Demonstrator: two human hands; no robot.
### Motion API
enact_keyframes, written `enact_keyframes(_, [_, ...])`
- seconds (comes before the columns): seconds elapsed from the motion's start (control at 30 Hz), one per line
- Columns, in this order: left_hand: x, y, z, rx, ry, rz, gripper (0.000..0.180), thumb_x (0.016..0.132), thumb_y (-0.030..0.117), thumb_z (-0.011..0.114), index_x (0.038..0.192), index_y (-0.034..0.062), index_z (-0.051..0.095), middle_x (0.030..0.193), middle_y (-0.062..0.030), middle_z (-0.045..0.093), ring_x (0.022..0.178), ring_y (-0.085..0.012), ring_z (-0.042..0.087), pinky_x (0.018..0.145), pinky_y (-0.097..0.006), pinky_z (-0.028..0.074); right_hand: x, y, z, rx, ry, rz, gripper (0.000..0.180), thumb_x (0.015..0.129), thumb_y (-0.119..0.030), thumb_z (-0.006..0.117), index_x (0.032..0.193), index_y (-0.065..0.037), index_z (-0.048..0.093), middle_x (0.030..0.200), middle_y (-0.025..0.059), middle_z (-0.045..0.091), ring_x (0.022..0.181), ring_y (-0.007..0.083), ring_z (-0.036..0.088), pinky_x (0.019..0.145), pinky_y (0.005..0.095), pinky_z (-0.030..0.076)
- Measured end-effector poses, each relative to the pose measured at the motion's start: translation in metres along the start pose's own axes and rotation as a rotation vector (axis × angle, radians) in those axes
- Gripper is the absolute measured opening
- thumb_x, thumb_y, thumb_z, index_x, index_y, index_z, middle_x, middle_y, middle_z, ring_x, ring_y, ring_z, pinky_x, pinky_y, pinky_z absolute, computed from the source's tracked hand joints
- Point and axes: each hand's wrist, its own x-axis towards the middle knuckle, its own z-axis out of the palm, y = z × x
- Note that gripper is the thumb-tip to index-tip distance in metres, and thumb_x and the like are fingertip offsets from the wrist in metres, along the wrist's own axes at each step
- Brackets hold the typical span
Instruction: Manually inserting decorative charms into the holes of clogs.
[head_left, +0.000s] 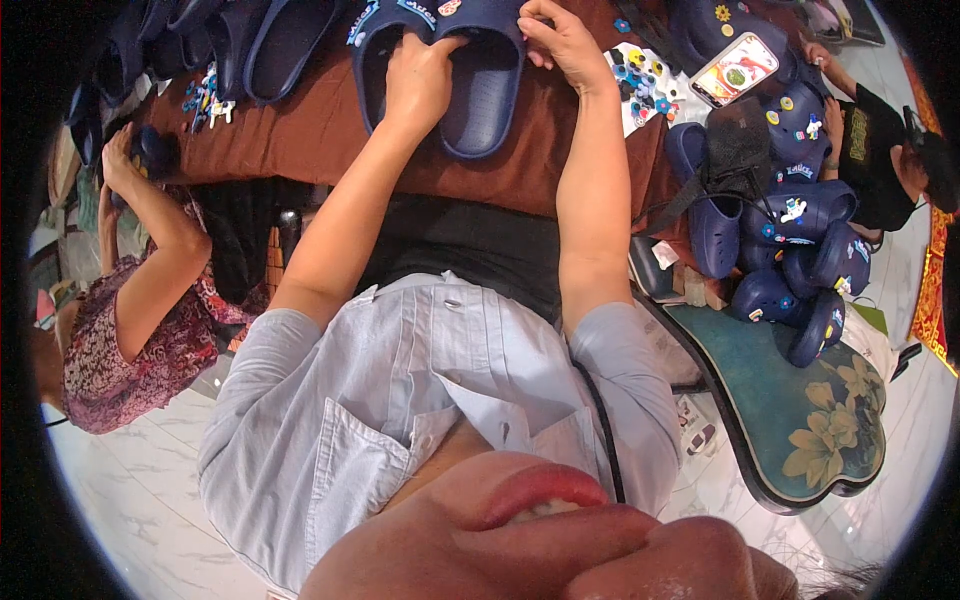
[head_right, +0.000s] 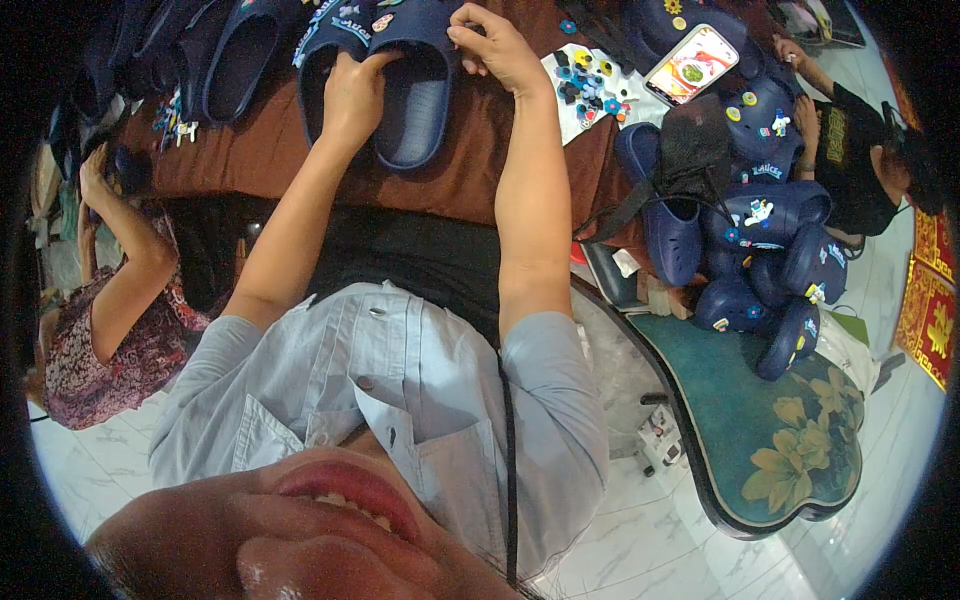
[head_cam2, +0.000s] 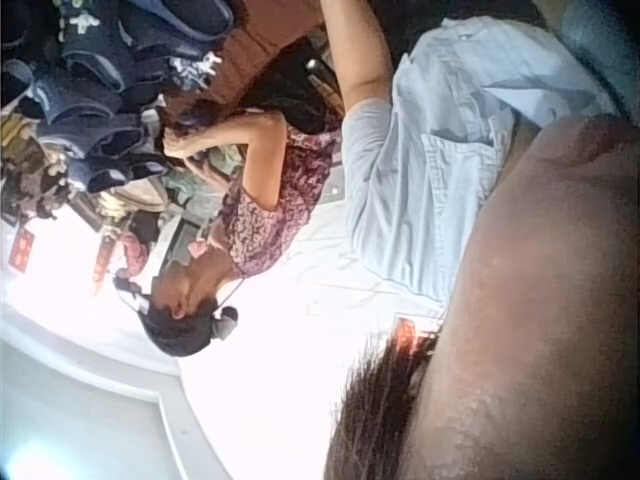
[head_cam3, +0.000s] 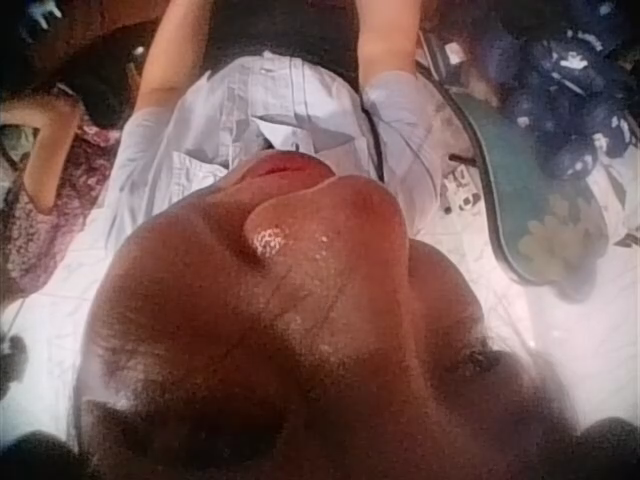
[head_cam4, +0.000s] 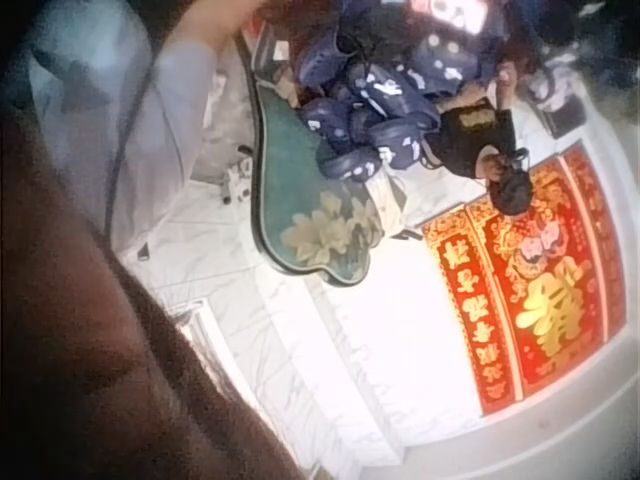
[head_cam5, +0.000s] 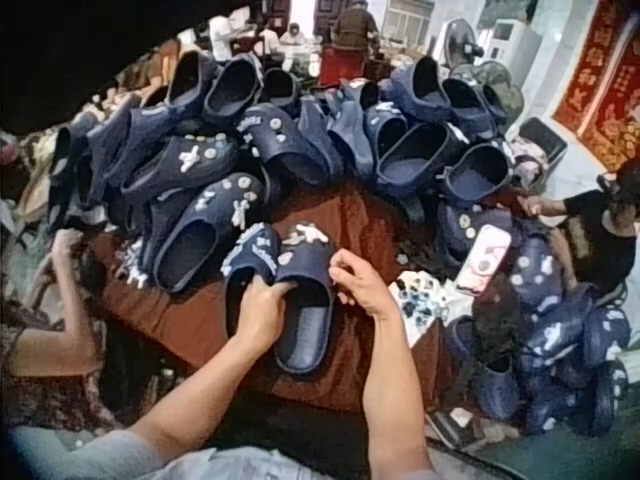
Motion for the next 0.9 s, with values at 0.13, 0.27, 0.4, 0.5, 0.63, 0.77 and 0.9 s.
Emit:
enact_keyframes(0.13, [0.0,0.0,0.0,-0.004,0.003,-0.015,0.036,0.085,0.005,0.06,0.114,0.0228,0.072,0.097,-0.0268,0.057,0.089,-0.0444,0.062,0.081,-0.048,0.052,0.002,-0.001,0.004,-0.035,-0.016,-0.031,0.013,0.096,-0.022,0.062,0.092,-0.012,0.054,0.072,-0.0036,0.051,0.055,0.0053,0.05,0.046,0.02,0.037])
enact_keyframes(0.27, [0.003,0.006,-0.001,0.007,-0.007,-0.034,0.034,0.085,0.005,0.06,0.113,0.0213,0.072,0.097,-0.0269,0.058,0.089,-0.0445,0.062,0.081,-0.048,0.052,0.004,-0.011,0.015,-0.412,0.103,-0.116,0.018,0.095,-0.023,0.064,0.088,-0.011,0.053,0.074,-0.0034,0.05,0.06,0.0058,0.05,0.051,0.0231,0.04])
enact_keyframes(0.4, [0.004,0.003,0.0,0.033,-0.014,-0.03,0.033,0.085,0.007,0.06,0.112,0.0205,0.072,0.097,-0.0267,0.058,0.09,-0.0445,0.062,0.081,-0.048,0.052,0.007,-0.007,0.016,-0.591,0.193,-0.26,0.024,0.094,-0.024,0.065,0.083,-0.008,0.051,0.075,0.0002,0.051,0.062,0.0085,0.051,0.054,0.0266,0.043])
enact_keyframes(0.5, [0.003,0.003,-0.001,0.018,-0.001,-0.043,0.03,0.081,0.006,0.061,0.106,0.0168,0.075,0.097,-0.0263,0.058,0.089,-0.0411,0.063,0.079,-0.047,0.054,0.003,-0.01,0.012,-0.259,0.076,0.14,0.021,0.093,-0.023,0.065,0.09,-0.003,0.058,0.086,0.0075,0.061,0.077,0.0177,0.061,0.071,0.0332,0.05])
enact_keyframes(0.63, [0.005,0.003,0.0,0.0,0.022,-0.026,0.031,0.081,0.006,0.061,0.106,0.0172,0.075,0.098,-0.0263,0.058,0.089,-0.0412,0.063,0.08,-0.047,0.053,0.005,0.011,0.014,-0.254,0.133,-0.069,0.026,0.095,-0.029,0.063,0.089,-0.004,0.058,0.065,0.0012,0.056,0.051,0.0107,0.054,0.048,0.0279,0.043])
enact_keyframes(0.77, [0.003,0.001,0.002,0.021,0.013,-0.001,0.031,0.083,0.006,0.059,0.108,0.0171,0.074,0.096,-0.0265,0.059,0.089,-0.0419,0.063,0.08,-0.047,0.052,0.009,0.016,0.017,-0.273,0.255,-0.062,0.019,0.094,-0.021,0.061,0.085,-0.004,0.058,0.066,0.0009,0.055,0.051,0.0101,0.054,0.048,0.0275,0.043])
enact_keyframes(0.9, [0.001,0.001,0.005,0.001,0.019,0.015,0.031,0.085,0.006,0.059,0.109,0.017,0.074,0.096,-0.0274,0.059,0.088,-0.0431,0.062,0.08,-0.048,0.052,0.006,0.02,0.017,-0.244,0.292,-0.073,0.018,0.094,-0.02,0.06,0.087,-0.004,0.06,0.067,0.0008,0.056,0.052,0.0085,0.054,0.048,0.0265,0.043])
